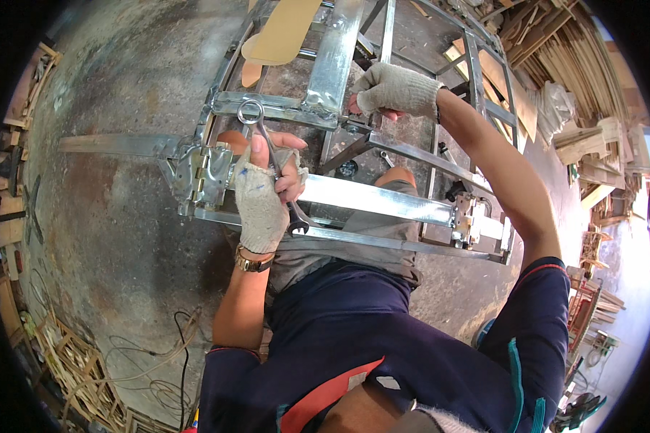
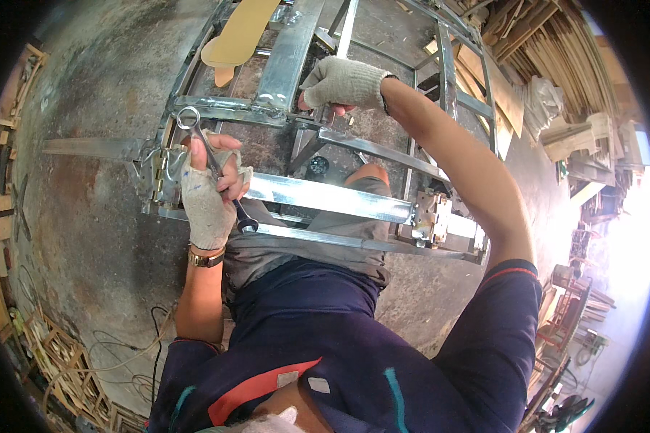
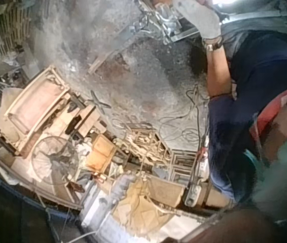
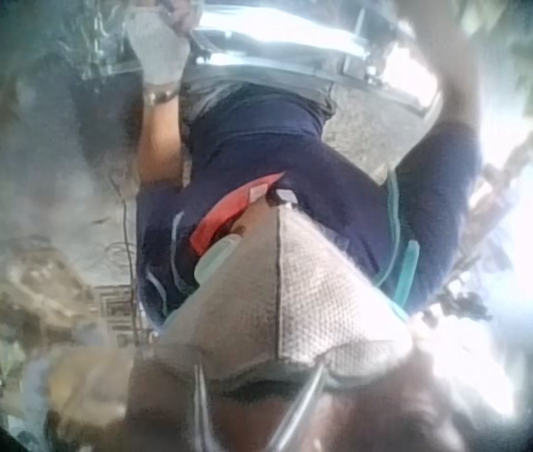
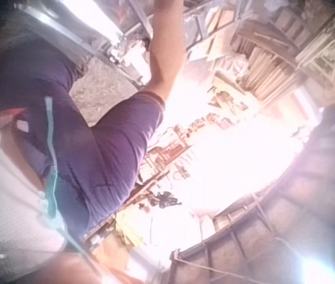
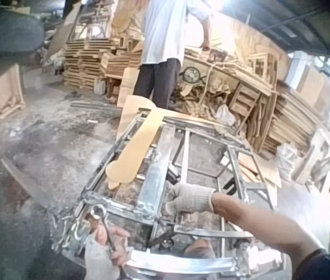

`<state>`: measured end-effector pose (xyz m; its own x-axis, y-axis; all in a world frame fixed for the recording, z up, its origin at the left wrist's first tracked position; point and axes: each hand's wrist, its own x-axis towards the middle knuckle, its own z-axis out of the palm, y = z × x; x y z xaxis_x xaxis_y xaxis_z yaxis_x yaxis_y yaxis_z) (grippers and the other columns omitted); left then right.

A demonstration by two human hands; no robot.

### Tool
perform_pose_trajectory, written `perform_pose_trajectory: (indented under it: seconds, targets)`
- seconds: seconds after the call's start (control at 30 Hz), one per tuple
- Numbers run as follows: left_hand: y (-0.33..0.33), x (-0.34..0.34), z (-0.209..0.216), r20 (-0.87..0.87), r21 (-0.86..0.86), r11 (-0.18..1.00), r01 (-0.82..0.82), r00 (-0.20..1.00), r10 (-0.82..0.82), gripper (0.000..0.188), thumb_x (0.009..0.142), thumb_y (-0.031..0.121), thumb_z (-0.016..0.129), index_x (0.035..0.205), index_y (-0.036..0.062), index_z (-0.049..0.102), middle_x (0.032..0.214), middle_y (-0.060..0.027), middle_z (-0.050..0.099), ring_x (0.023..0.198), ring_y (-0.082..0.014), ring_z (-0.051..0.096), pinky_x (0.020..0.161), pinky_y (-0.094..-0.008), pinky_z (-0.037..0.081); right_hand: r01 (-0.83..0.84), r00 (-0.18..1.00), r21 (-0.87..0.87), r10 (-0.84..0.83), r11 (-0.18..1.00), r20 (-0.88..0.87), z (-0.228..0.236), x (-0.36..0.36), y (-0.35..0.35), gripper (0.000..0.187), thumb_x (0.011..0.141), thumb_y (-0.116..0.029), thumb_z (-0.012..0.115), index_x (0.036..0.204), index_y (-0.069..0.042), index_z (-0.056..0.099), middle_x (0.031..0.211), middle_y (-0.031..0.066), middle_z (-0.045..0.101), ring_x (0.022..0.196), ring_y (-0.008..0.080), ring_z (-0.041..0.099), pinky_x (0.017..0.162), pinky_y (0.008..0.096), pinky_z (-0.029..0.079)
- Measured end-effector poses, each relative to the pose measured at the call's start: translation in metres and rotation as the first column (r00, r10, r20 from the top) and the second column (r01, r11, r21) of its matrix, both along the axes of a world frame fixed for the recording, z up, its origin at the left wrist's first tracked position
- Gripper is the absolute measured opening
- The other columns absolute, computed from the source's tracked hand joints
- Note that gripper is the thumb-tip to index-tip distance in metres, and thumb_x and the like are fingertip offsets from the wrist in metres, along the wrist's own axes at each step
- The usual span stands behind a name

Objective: The person sits on the floor and uses a wrench to tighten bolts on a metal frame structure. They repeatedly adjust the frame and fasten joints, then remove a wooden template from the frame and place it on a nearby stack of wood.

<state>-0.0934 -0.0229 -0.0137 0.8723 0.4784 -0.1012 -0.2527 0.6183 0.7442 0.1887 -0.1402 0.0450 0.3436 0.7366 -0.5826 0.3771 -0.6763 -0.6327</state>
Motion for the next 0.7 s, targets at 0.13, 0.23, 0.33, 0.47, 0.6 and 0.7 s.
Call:
perform_pose_trajectory:
  seconds: [0.13,0.23,0.33,0.47,0.6,0.7]
  targets:
    - [0.001,0.000,0.000,0.008,0.005,1.000,-0.003,1.000,0.003,0.061,0.114,0.056,0.041,0.112,-0.0005,0.064,0.059,0.0057,0.038,0.048,-0.0060,0.031,0.048,-0.0247,0.028,-0.007,0.998,0.021,0.009,1.000,-0.062,-0.003,0.004,0.004,0.027,0.090,-0.020,0.075,0.103,0.003,0.080,0.075,0.0032,0.073,0.045,0.0058,0.053,0.042,0.0239,0.041]
    - [0.001,0.000,0.000,0.005,0.015,1.000,-0.005,1.000,0.005,0.062,0.114,0.057,0.041,0.111,-0.0010,0.064,0.060,0.0055,0.039,0.048,-0.0059,0.032,0.048,-0.0247,0.028,-0.009,0.999,0.049,0.010,0.999,-0.034,-0.001,-0.001,0.004,0.028,0.088,-0.014,0.074,0.108,0.005,0.079,0.074,0.0044,0.073,0.043,0.0061,0.051,0.039,0.0238,0.039]
    - [0.000,0.000,0.001,-0.010,0.027,1.000,-0.005,1.000,0.005,0.063,0.114,0.058,0.041,0.111,-0.0013,0.064,0.060,0.0055,0.039,0.048,-0.0058,0.033,0.048,-0.0247,0.029,-0.061,0.997,0.009,0.061,0.998,-0.045,-0.002,0.005,0.005,0.031,0.089,-0.015,0.072,0.113,0.005,0.078,0.076,0.0043,0.073,0.044,0.0062,0.053,0.040,0.0237,0.040]
    - [0.000,0.001,0.001,-0.005,0.035,0.999,-0.009,1.000,0.010,0.063,0.114,0.058,0.041,0.112,-0.0015,0.064,0.060,0.0056,0.040,0.048,-0.0057,0.033,0.048,-0.0242,0.030,-0.167,0.983,-0.073,0.161,0.983,-0.087,-0.004,0.018,0.010,0.032,0.092,-0.017,0.069,0.114,0.005,0.076,0.076,0.0037,0.071,0.045,0.0065,0.054,0.040,0.0239,0.042]
    - [0.001,0.000,0.000,0.012,0.013,1.000,0.002,1.000,-0.002,0.063,0.114,0.058,0.042,0.111,-0.0015,0.064,0.060,0.0056,0.040,0.049,-0.0055,0.033,0.048,-0.0240,0.029,-0.219,0.973,-0.077,0.211,0.973,-0.096,-0.004,0.020,0.013,0.032,0.092,-0.017,0.069,0.116,0.004,0.074,0.075,0.0028,0.070,0.044,0.0072,0.055,0.041,0.0240,0.042]
    - [0.001,0.000,0.001,-0.001,0.028,1.000,0.000,1.000,0.000,0.063,0.114,0.057,0.042,0.111,-0.0014,0.064,0.060,0.0057,0.040,0.049,-0.0053,0.033,0.049,-0.0240,0.030,-0.269,0.962,-0.137,0.258,0.954,-0.092,0.004,0.020,0.015,0.034,0.094,-0.018,0.069,0.120,0.002,0.073,0.074,0.0021,0.069,0.045,0.0082,0.058,0.041,0.0244,0.042]
